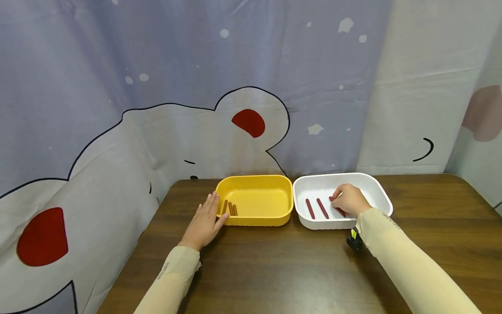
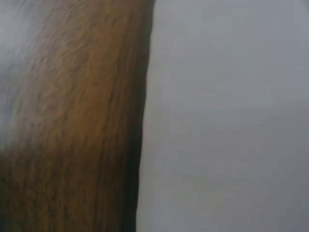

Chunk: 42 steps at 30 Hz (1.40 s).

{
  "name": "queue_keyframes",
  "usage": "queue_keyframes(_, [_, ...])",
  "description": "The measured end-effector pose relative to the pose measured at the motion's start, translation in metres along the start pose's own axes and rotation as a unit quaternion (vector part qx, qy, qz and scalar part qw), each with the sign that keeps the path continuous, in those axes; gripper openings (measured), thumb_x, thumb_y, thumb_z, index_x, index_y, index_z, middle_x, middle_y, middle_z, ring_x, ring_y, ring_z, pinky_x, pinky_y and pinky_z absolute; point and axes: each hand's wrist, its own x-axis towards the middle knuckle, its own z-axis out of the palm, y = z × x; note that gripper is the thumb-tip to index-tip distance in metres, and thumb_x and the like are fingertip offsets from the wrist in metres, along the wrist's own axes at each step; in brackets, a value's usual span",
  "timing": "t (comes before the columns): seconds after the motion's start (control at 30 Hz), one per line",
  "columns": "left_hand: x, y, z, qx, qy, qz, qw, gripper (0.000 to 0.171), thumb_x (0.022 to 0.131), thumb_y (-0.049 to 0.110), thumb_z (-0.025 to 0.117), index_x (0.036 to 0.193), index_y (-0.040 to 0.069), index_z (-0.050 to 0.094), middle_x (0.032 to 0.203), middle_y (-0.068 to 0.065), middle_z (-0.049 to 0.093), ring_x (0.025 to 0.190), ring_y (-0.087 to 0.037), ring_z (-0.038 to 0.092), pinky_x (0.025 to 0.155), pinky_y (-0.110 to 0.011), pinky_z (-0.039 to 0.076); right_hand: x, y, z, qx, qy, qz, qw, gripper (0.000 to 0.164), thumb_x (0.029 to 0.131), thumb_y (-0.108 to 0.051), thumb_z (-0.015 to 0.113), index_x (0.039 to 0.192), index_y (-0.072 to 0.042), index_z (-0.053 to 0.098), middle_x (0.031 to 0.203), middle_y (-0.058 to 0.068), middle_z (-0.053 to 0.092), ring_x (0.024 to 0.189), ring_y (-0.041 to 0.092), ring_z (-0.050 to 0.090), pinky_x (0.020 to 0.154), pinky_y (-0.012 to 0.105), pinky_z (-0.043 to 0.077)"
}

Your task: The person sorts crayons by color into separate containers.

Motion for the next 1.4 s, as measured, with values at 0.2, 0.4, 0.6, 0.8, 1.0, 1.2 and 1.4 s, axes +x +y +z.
queue_keyframes(0.2, [-0.001, 0.001, 0.000, 0.002, 0.006, 0.004, 1.0000, 0.077, 0.108, 0.048, 0.042, 0.159, -0.005, 0.022, 0.166, -0.020, 0.019, 0.154, -0.035, 0.017, 0.121, -0.059, 0.019, -0.001, 0.000, 0.000, -0.017, 0.001, -0.009, 1.000, 0.010, 0.078, -0.008, 0.071, 0.081, 0.000, 0.067, 0.068, 0.006, 0.063, 0.063, 0.021, 0.055, 0.059, 0.030, 0.043])
queue_keyframes(0.4, [0.000, 0.003, -0.001, -0.002, 0.009, 0.004, 1.0000, 0.075, 0.108, 0.046, 0.044, 0.158, -0.006, 0.023, 0.166, -0.022, 0.020, 0.153, -0.036, 0.018, 0.121, -0.059, 0.020, 0.000, -0.001, -0.001, -0.024, 0.002, -0.010, 1.000, 0.009, 0.078, -0.008, 0.071, 0.079, -0.001, 0.066, 0.068, 0.006, 0.062, 0.064, 0.021, 0.055, 0.060, 0.031, 0.043])
queue_keyframes(0.6, [0.002, 0.004, -0.001, 0.000, 0.003, 0.002, 1.0000, 0.076, 0.108, 0.045, 0.045, 0.158, -0.006, 0.022, 0.166, -0.022, 0.019, 0.153, -0.036, 0.018, 0.120, -0.059, 0.020, 0.000, 0.000, -0.003, -0.041, 0.006, -0.013, 0.999, 0.010, 0.079, -0.011, 0.071, 0.077, -0.002, 0.067, 0.071, 0.007, 0.064, 0.066, 0.023, 0.056, 0.064, 0.035, 0.045])
queue_keyframes(0.8, [0.004, 0.004, 0.001, 0.001, 0.003, 0.004, 1.0000, 0.076, 0.108, 0.045, 0.044, 0.158, -0.006, 0.021, 0.166, -0.022, 0.019, 0.153, -0.036, 0.018, 0.120, -0.059, 0.020, -0.004, -0.004, -0.011, -0.041, 0.003, -0.016, 0.999, 0.016, 0.087, -0.014, 0.068, 0.081, 0.001, 0.070, 0.072, 0.007, 0.065, 0.067, 0.022, 0.057, 0.065, 0.035, 0.046])
queue_keyframes(1.0, [0.005, 0.005, 0.001, -0.003, 0.003, 0.007, 1.0000, 0.075, 0.108, 0.045, 0.044, 0.158, -0.006, 0.022, 0.166, -0.022, 0.019, 0.153, -0.036, 0.018, 0.120, -0.060, 0.020, -0.012, -0.008, -0.025, -0.034, 0.020, -0.031, 0.999, 0.016, 0.088, -0.011, 0.060, 0.087, 0.002, 0.069, 0.075, 0.008, 0.066, 0.067, 0.019, 0.059, 0.061, 0.032, 0.046])
queue_keyframes(1.2, [0.005, 0.000, 0.002, 0.000, 0.006, 0.008, 1.0000, 0.076, 0.108, 0.046, 0.045, 0.159, -0.005, 0.022, 0.166, -0.021, 0.020, 0.154, -0.035, 0.018, 0.120, -0.060, 0.020, -0.025, -0.013, -0.039, -0.059, 0.076, -0.060, 0.994, 0.021, 0.092, -0.012, 0.054, 0.092, 0.000, 0.070, 0.084, 0.011, 0.070, 0.075, 0.023, 0.062, 0.067, 0.037, 0.047])
queue_keyframes(1.4, [0.004, -0.002, 0.003, -0.001, 0.004, 0.008, 1.0000, 0.076, 0.108, 0.047, 0.044, 0.159, -0.005, 0.022, 0.166, -0.020, 0.019, 0.154, -0.034, 0.018, 0.120, -0.061, 0.021, -0.039, -0.007, -0.052, -0.069, 0.121, -0.073, 0.988, 0.022, 0.097, -0.014, 0.052, 0.097, 0.000, 0.070, 0.089, 0.013, 0.069, 0.078, 0.028, 0.062, 0.067, 0.042, 0.049])
